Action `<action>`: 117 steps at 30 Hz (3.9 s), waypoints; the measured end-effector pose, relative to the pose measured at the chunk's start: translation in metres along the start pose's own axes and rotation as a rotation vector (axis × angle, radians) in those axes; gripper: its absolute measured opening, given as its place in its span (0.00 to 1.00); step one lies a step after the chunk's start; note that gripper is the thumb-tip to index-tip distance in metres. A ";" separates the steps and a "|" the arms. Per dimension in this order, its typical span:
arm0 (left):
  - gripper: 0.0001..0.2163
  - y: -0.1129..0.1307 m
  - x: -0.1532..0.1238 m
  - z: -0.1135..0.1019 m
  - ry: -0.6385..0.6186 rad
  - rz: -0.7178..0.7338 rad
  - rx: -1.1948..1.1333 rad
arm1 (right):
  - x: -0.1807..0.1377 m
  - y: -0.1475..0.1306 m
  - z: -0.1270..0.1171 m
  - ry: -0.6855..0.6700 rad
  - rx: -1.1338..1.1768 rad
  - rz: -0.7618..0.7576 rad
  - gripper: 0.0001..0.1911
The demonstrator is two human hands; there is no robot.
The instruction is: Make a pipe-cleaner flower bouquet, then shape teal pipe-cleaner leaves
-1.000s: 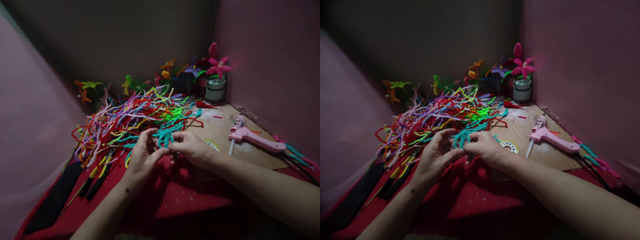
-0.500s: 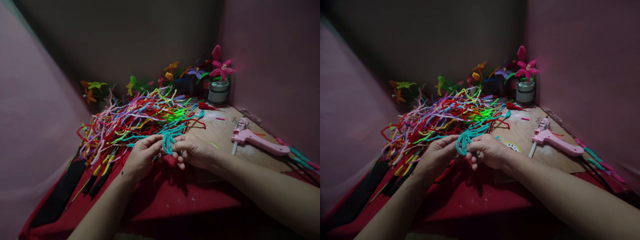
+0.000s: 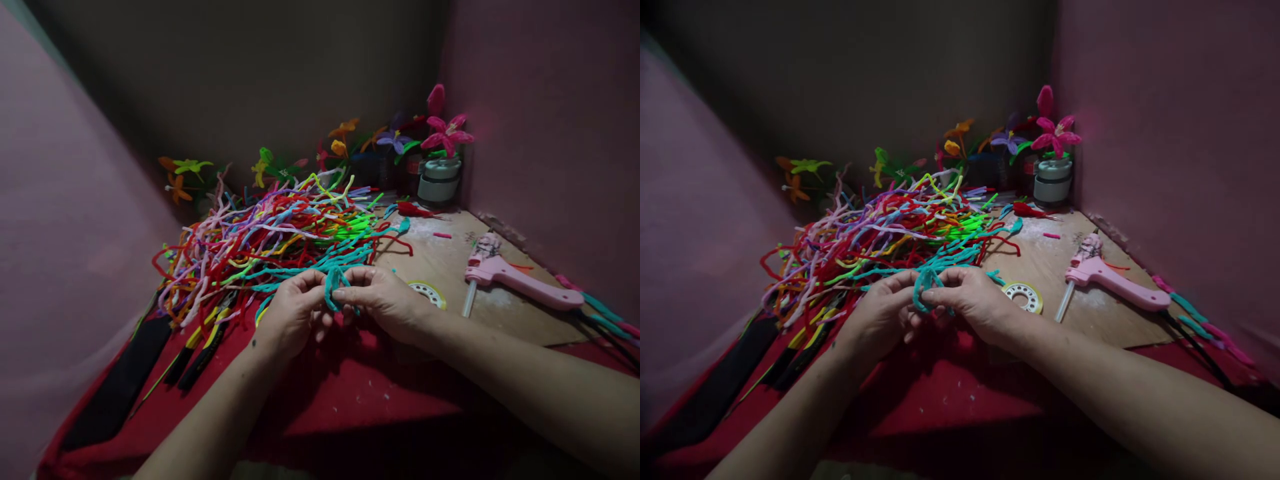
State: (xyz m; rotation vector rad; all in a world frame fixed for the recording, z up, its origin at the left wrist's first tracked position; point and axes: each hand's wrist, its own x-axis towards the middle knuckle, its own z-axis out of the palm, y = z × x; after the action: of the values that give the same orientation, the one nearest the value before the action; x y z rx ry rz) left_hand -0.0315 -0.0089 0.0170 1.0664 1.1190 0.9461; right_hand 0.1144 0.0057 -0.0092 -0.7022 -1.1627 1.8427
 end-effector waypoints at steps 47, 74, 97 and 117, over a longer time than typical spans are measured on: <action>0.10 -0.009 0.028 0.000 0.106 0.199 0.827 | 0.013 0.000 -0.013 0.133 0.127 -0.049 0.09; 0.06 -0.024 0.018 0.003 -0.045 0.412 0.642 | 0.012 -0.007 -0.011 0.211 0.396 0.041 0.10; 0.10 0.001 0.014 0.002 0.036 0.127 0.331 | 0.010 -0.004 -0.009 0.171 0.236 0.051 0.10; 0.11 -0.011 0.015 0.002 0.031 0.077 -0.002 | 0.009 -0.003 -0.012 0.082 -0.028 -0.009 0.10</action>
State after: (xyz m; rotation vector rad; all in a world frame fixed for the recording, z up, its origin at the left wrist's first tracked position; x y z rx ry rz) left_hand -0.0263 0.0030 0.0027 1.1034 1.1084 1.0273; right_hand 0.1206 0.0194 -0.0119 -0.7798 -1.1387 1.7762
